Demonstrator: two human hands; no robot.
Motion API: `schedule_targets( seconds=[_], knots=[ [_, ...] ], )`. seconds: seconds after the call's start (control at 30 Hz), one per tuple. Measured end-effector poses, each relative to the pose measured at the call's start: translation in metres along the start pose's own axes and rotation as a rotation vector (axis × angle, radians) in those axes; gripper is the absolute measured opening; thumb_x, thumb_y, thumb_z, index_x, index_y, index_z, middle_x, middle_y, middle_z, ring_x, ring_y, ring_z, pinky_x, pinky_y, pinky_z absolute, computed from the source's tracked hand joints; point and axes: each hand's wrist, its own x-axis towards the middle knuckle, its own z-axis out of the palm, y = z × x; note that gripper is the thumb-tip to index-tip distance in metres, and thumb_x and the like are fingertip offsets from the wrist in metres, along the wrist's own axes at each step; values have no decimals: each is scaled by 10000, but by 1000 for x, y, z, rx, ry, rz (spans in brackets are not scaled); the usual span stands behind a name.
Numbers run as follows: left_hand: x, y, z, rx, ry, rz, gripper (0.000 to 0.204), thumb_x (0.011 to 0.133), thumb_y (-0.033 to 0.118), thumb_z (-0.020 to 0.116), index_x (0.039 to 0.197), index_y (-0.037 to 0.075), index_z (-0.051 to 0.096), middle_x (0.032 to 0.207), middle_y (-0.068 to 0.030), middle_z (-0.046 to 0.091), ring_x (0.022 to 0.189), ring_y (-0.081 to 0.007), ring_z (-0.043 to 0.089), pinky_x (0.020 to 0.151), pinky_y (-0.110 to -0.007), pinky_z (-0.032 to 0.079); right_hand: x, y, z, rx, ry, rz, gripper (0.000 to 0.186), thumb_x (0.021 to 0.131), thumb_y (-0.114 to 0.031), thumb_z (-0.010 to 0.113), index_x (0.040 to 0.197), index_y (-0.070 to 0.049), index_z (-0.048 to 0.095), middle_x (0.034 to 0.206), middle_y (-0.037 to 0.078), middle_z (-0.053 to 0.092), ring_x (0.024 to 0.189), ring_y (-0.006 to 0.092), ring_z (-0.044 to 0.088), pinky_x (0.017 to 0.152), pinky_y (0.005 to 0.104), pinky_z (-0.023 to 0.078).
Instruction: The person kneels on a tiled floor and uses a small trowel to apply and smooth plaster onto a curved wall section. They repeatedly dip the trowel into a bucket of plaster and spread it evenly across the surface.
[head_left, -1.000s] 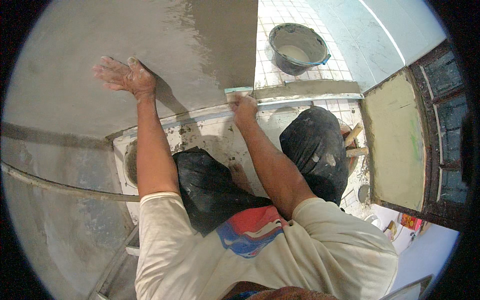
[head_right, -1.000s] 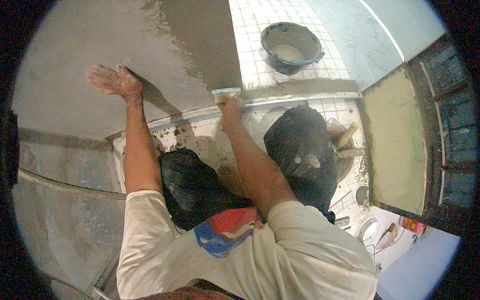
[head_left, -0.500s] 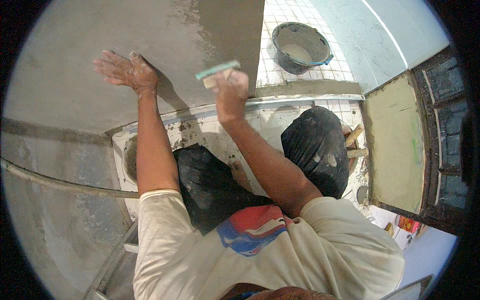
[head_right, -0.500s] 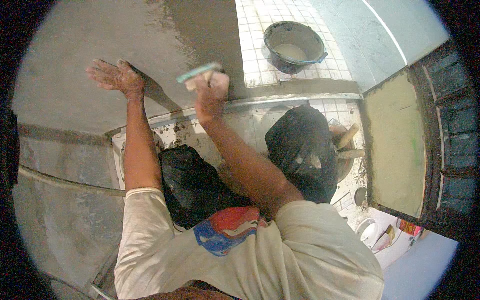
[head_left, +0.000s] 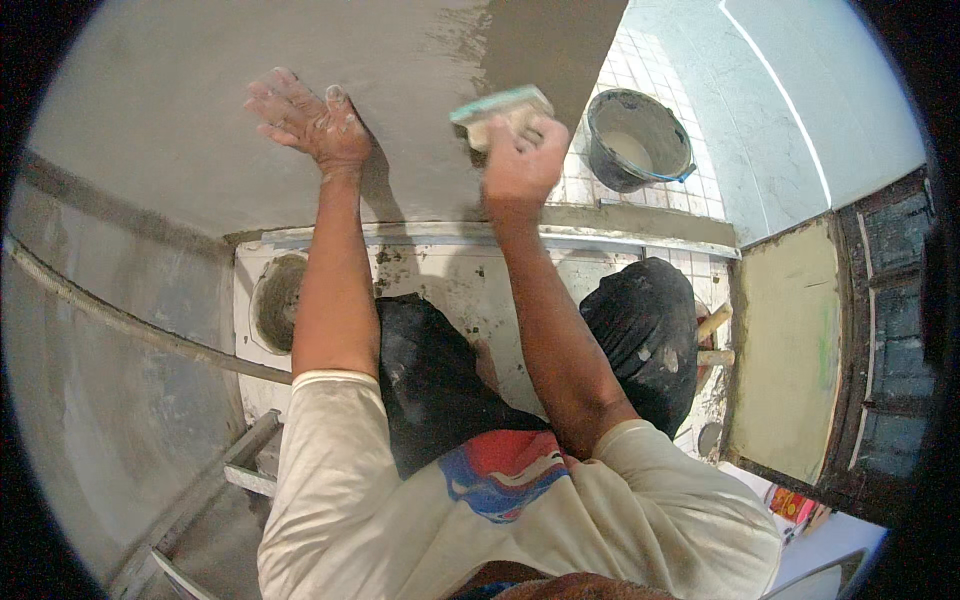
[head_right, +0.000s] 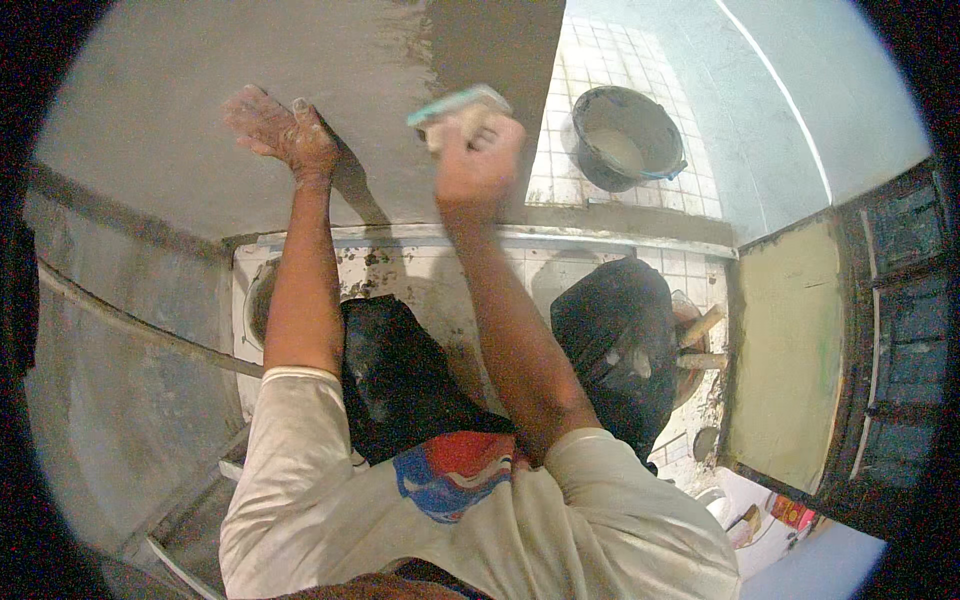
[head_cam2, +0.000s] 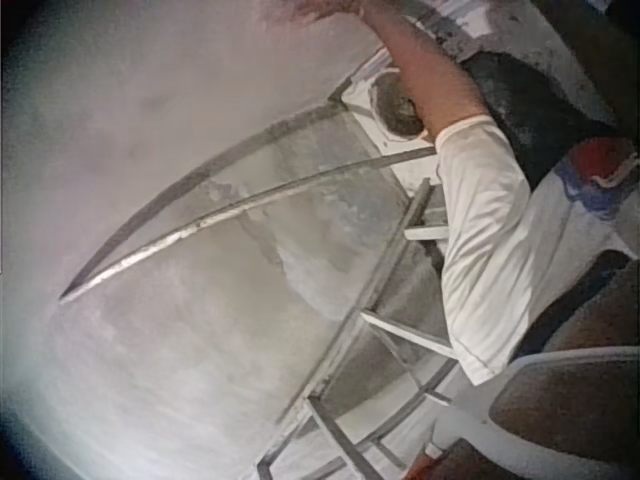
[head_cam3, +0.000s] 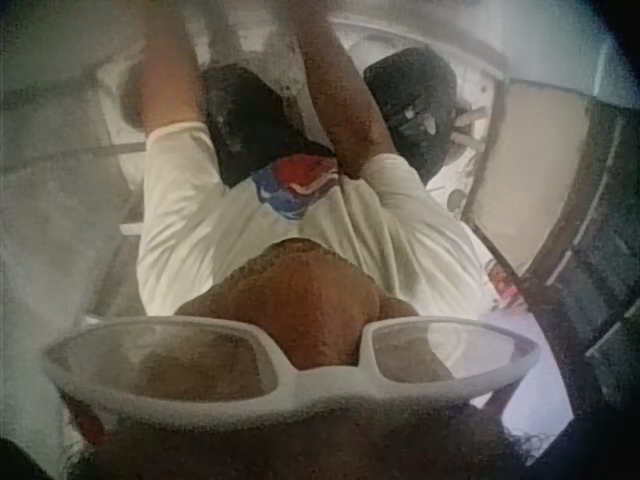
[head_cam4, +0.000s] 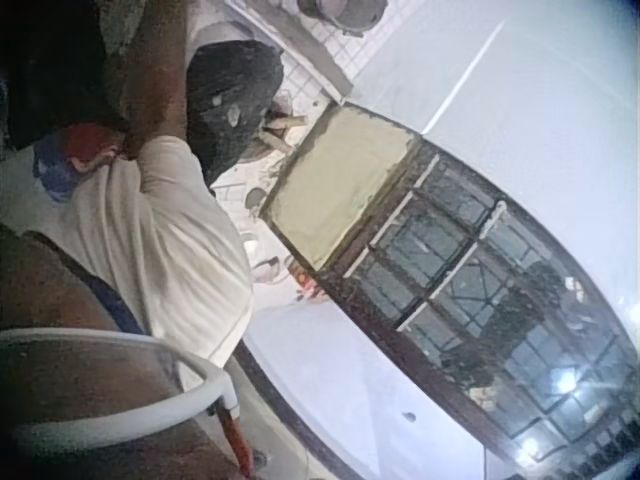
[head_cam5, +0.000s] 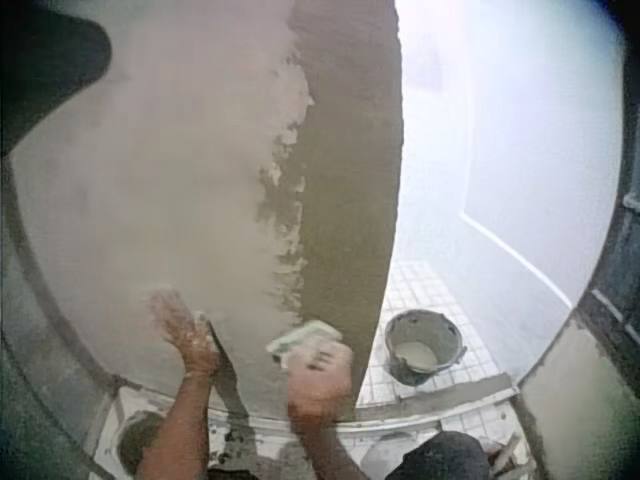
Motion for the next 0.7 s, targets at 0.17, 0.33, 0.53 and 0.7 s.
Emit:
schedule_targets(
  seconds=[0.17, 0.33, 0.53, 0.7],
  knots=[
    [0, 3, 4, -20, 22, 16, 828, 1093, 387, 497, 1767, 111, 104, 1821, -236, -92, 1658, -484, -162, 1245, -730, -132, -15, -13, 30, -384, -296, -546, 392, 827, -26, 786, 1174, 7, 607, 1024, 214, 630, 921, 398, 674, 793, 499, 574],
    [-1, 4, 0, -33, 17, -7, 809, 1102, 433, 469, 1772, 152, 114, 1823, -219, -100, 1659, -469, -171, 1250, -724, -131, 17, -6, -9, -449, -148, -772, 422, 779, -53, 793, 1166, -8, 633, 1025, 214, 618, 918, 419, 646, 834, 529, 550],
    [-3, 7, 3, -15, -1, -23, 824, 1086, 388, 528, 1766, 150, 127, 1821, -222, -68, 1661, -469, -143, 1253, -725, -125, 6, 27, -16, -622, -504, -797, 355, 779, -99, 769, 1109, -29, 659, 1007, 194, 627, 970, 419, 631, 840, 531, 545],
    [-1, 1, -4, -17, 5, -27, 825, 1080, 399, 550, 1765, 182, 146, 1820, -216, -39, 1664, -460, -114, 1256, -729, -106, 39, -11, -12, -578, -278, -922, 356, 748, -103, 780, 1082, -39, 677, 1063, 196, 661, 980, 408, 650, 835, 530, 550]
  ],
)
